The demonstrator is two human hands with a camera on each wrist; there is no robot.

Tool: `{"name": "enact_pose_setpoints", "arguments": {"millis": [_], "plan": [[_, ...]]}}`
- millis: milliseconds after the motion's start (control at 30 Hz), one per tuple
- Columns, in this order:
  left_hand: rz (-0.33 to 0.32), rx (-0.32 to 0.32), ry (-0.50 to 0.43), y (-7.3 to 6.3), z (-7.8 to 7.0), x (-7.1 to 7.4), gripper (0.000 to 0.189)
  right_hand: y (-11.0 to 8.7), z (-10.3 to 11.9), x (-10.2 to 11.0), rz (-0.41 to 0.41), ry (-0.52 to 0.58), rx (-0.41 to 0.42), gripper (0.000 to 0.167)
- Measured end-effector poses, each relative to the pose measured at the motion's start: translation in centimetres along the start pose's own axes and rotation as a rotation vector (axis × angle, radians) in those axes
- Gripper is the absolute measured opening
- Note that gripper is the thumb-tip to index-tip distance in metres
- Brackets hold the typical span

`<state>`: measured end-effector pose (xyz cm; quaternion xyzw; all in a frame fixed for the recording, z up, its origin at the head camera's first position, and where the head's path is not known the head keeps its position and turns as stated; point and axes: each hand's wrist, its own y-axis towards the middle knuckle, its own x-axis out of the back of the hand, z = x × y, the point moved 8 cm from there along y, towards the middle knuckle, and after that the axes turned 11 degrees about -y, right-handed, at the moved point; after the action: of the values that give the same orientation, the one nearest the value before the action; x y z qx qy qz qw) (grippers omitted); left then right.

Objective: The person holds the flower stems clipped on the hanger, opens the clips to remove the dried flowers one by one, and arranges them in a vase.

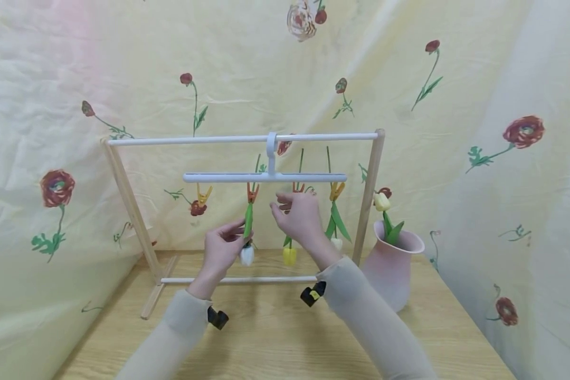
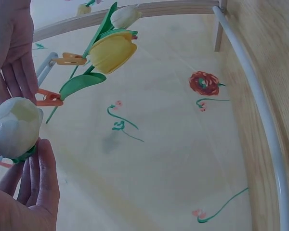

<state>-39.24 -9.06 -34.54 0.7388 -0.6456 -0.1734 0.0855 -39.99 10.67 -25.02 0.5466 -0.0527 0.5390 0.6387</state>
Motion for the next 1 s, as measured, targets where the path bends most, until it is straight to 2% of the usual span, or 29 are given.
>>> {"name": "enact_pose_setpoints", "arguments": {"millis": [267, 500, 733, 1000], "plan": [[0.004, -0.004, -0.001, -0.1, 0.0, 0.0, 0.033, 0.6, 0.4, -1.7, -0.015, 0.044, -0.047, 0.038], [0.004, -0.004, -0.007, 0.0, 0.2, 0.1, 0.033, 1.1, 0.2, -2.5, -0.108, 0.152, -0.109, 0.039], [0.002, -0.007, 0.003, 0.0, 0.1, 0.3, 0.033, 1.6, 0.2, -4.4, -0.153, 0.235, -0.178, 0.044], [0.003, -0.001, 0.006, -0.2, 0.0, 0.3, 0.033, 1.8, 0.3, -5.5, -0.195, 0.219, -0.212, 0.044]]}}
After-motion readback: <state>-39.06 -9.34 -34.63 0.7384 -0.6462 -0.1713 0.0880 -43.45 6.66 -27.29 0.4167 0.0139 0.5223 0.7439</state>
